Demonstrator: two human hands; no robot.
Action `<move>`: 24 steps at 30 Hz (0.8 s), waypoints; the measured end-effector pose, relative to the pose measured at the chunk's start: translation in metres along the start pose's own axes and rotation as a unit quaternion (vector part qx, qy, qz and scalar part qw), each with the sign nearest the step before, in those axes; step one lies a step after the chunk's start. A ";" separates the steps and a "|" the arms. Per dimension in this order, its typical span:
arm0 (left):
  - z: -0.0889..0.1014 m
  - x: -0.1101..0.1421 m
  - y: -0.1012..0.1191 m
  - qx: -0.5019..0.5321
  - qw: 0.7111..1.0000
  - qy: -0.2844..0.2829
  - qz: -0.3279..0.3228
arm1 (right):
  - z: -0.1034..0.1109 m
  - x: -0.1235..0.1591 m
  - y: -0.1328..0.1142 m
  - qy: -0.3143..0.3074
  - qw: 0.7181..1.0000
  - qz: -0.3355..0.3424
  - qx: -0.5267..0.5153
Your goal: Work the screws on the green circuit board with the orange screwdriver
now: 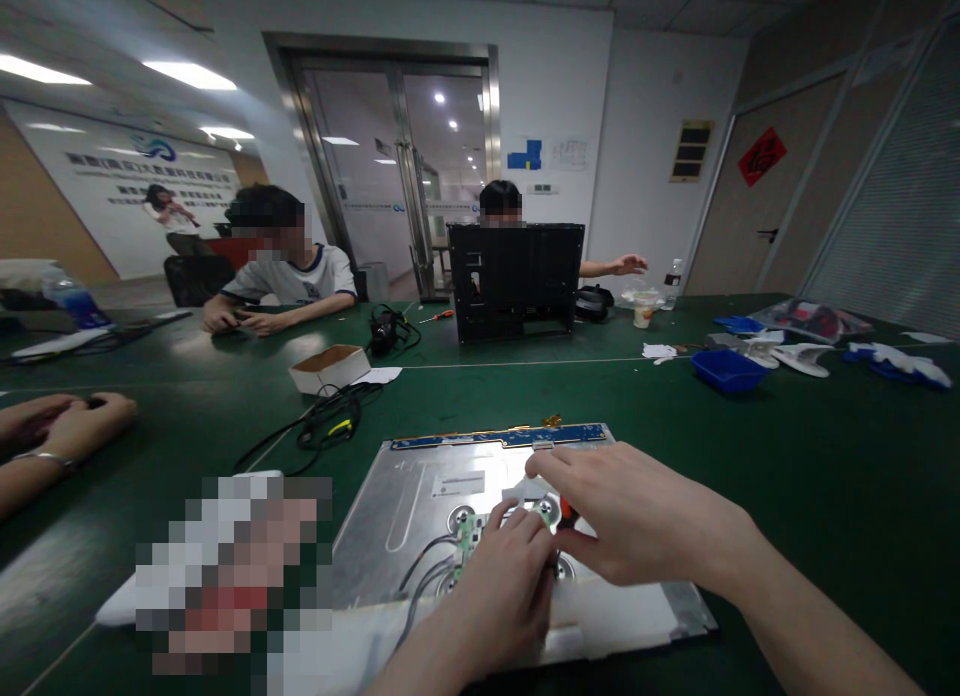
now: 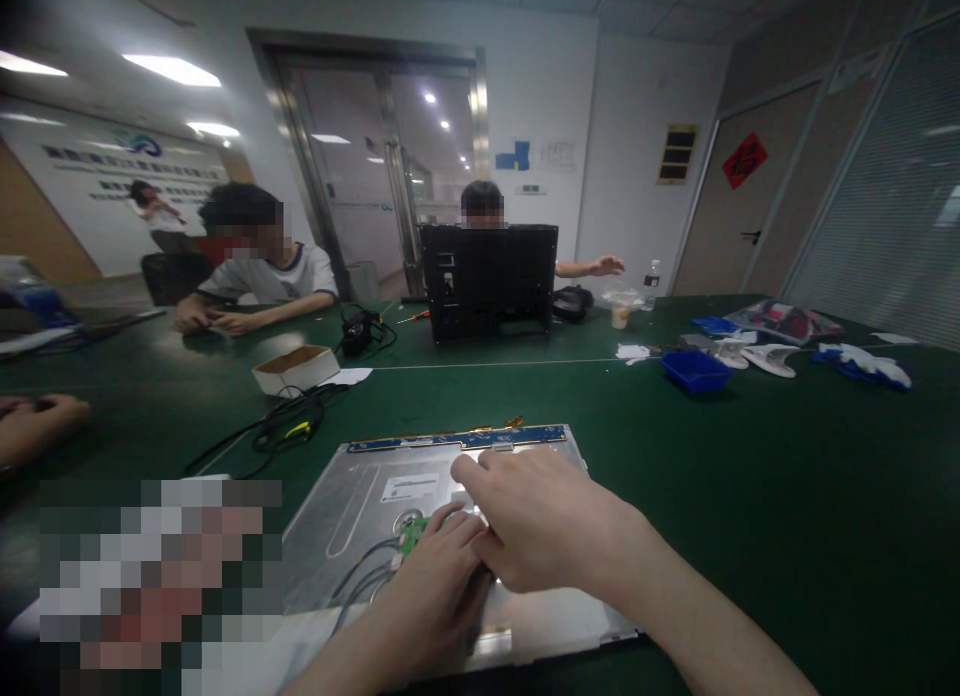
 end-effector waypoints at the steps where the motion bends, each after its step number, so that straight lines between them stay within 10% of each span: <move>1: 0.000 0.000 0.000 -0.003 1.000 -0.003 -0.002 | 0.000 0.001 -0.001 -0.003 1.000 0.010 -0.005; 24: -0.001 -0.001 0.000 0.002 1.000 -0.022 -0.006 | 0.000 0.004 -0.002 -0.019 1.000 0.024 -0.001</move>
Point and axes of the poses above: each hand's wrist, its own x-axis away from the middle knuckle, its own z-axis out of the back of the hand, y = z × x, the point moved 5 cm from there along -x, towards the middle knuckle, and after that the axes turned 6 degrees about -y, right-handed, at the moved point
